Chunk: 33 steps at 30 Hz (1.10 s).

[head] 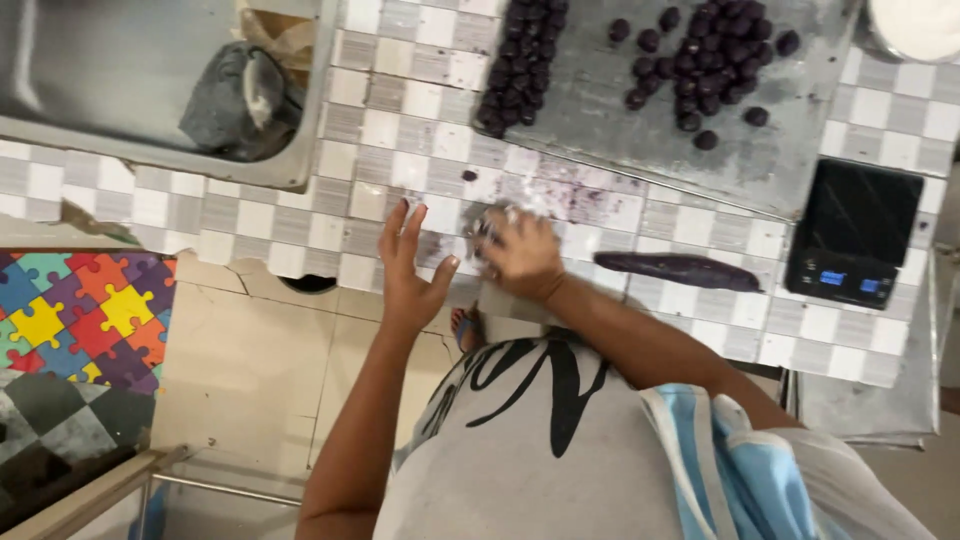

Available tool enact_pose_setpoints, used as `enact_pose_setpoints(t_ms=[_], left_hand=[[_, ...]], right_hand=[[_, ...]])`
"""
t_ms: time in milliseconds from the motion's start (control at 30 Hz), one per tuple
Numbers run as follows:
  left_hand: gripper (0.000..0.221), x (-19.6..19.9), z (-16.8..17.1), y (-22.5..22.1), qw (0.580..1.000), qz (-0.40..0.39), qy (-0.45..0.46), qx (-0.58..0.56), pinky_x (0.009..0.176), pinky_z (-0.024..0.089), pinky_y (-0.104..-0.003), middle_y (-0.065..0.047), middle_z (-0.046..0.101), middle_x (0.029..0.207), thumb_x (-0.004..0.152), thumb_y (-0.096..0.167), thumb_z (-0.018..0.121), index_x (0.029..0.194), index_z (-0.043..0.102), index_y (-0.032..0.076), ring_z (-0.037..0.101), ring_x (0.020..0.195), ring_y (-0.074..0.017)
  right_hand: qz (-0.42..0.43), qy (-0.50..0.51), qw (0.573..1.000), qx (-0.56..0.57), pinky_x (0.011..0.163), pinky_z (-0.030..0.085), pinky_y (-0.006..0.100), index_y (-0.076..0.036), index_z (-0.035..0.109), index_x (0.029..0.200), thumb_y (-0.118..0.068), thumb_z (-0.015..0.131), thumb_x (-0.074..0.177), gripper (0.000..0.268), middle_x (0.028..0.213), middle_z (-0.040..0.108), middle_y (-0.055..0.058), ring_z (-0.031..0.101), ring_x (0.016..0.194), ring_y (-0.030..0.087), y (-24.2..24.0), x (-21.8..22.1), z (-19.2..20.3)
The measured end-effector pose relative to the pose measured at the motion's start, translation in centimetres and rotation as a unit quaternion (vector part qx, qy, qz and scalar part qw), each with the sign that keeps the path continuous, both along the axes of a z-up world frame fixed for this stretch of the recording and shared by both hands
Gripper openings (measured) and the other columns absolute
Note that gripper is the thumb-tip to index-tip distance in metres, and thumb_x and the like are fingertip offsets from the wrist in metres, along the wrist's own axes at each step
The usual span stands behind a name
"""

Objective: Weighing small portions of purple dough on a digital scale and rolling them into balls by hand.

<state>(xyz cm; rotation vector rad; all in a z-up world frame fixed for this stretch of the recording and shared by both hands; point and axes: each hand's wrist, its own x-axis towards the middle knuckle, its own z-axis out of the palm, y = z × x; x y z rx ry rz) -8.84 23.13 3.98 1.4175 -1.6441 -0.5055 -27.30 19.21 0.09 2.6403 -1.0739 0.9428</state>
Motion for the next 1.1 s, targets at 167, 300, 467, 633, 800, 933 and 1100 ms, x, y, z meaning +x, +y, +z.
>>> enact_pose_setpoints(t_ms=[167, 300, 467, 633, 800, 933, 1100], left_hand=[[0.065, 1.1, -0.3, 0.7, 1.0, 0.018, 0.023, 0.004, 0.107, 0.031, -0.045, -0.016, 0.036, 0.137, 0.079, 0.012, 0.072, 0.137, 0.042, 0.01, 0.038, 0.128, -0.0354], [0.059, 2.1, 0.7, 2.1, 0.996, 0.003, 0.059, 0.073, 0.107, 0.031, -0.047, -0.014, 0.035, 0.139, 0.084, 0.013, 0.066, 0.137, 0.042, 0.014, 0.036, 0.13, -0.0347], [0.055, 4.1, 0.7, 3.6, 0.996, 0.0, 0.055, 0.075, 0.104, 0.035, -0.048, -0.016, 0.035, 0.137, 0.086, 0.012, 0.063, 0.136, 0.042, 0.013, 0.037, 0.129, -0.0374], [0.053, 5.1, 1.3, 3.3, 0.996, -0.001, 0.042, 0.077, 0.103, 0.035, -0.05, -0.016, 0.034, 0.137, 0.088, 0.013, 0.061, 0.137, 0.041, 0.012, 0.036, 0.128, -0.0383], [0.054, 5.9, 1.3, 3.0, 0.997, 0.018, 0.024, 0.075, 0.103, 0.035, -0.051, -0.018, 0.033, 0.137, 0.088, 0.011, 0.06, 0.138, 0.039, 0.011, 0.036, 0.128, -0.0399], [0.057, 6.0, 0.4, 3.1, 0.996, 0.005, 0.018, 0.089, 0.104, 0.032, -0.05, -0.018, 0.034, 0.137, 0.085, 0.015, 0.062, 0.137, 0.04, 0.011, 0.035, 0.129, -0.0397], [0.056, 4.7, 1.1, 3.5, 0.997, 0.012, 0.005, 0.07, 0.104, 0.032, -0.047, -0.017, 0.035, 0.136, 0.086, 0.016, 0.062, 0.137, 0.04, 0.012, 0.036, 0.129, -0.037]], right_hand=[[-0.062, 0.11, 0.958, 0.256, 0.068, 0.052, 0.047, -0.025, 0.06, 0.108, -0.043, 0.069, 0.068, 0.045, 0.104, 0.052, 0.01, 0.056, 0.091, 0.034, -5.4, 1.7, 3.3], [-0.121, 0.149, 0.935, 0.297, 0.064, 0.052, 0.046, -0.028, 0.064, 0.095, -0.049, 0.067, 0.074, 0.03, 0.095, 0.054, 0.002, 0.06, 0.086, 0.03, -5.8, 1.4, 2.9], [-0.128, 0.104, 0.976, 0.142, 0.096, 0.029, 0.059, -0.023, 0.042, 0.139, -0.06, 0.031, 0.088, 0.065, 0.14, 0.035, 0.018, 0.035, 0.123, 0.047, 3.9, -2.1, 1.9], [-0.152, 0.039, 0.98, 0.122, 0.096, 0.024, 0.055, -0.027, 0.052, 0.13, -0.059, 0.04, 0.083, 0.058, 0.124, 0.048, 0.012, 0.047, 0.112, 0.035, 3.5, -2.7, 1.9], [-0.136, -0.009, 0.99, -0.021, 0.085, 0.032, 0.051, -0.029, 0.058, 0.111, -0.063, 0.03, 0.089, 0.05, 0.105, 0.052, 0.009, 0.049, 0.099, 0.032, -0.9, 1.2, -2.0], [-0.097, 0.053, 0.994, -0.009, 0.072, 0.041, 0.044, -0.026, 0.057, 0.097, -0.061, 0.032, 0.089, 0.044, 0.093, 0.054, 0.006, 0.056, 0.086, 0.027, -5.5, 3.3, -3.3], [-0.161, 0.14, 0.959, 0.189, 0.065, 0.047, 0.044, -0.02, 0.059, 0.084, -0.048, 0.057, 0.083, 0.028, 0.083, 0.054, 0.005, 0.061, 0.082, 0.028, -8.7, 6.6, 0.2]])
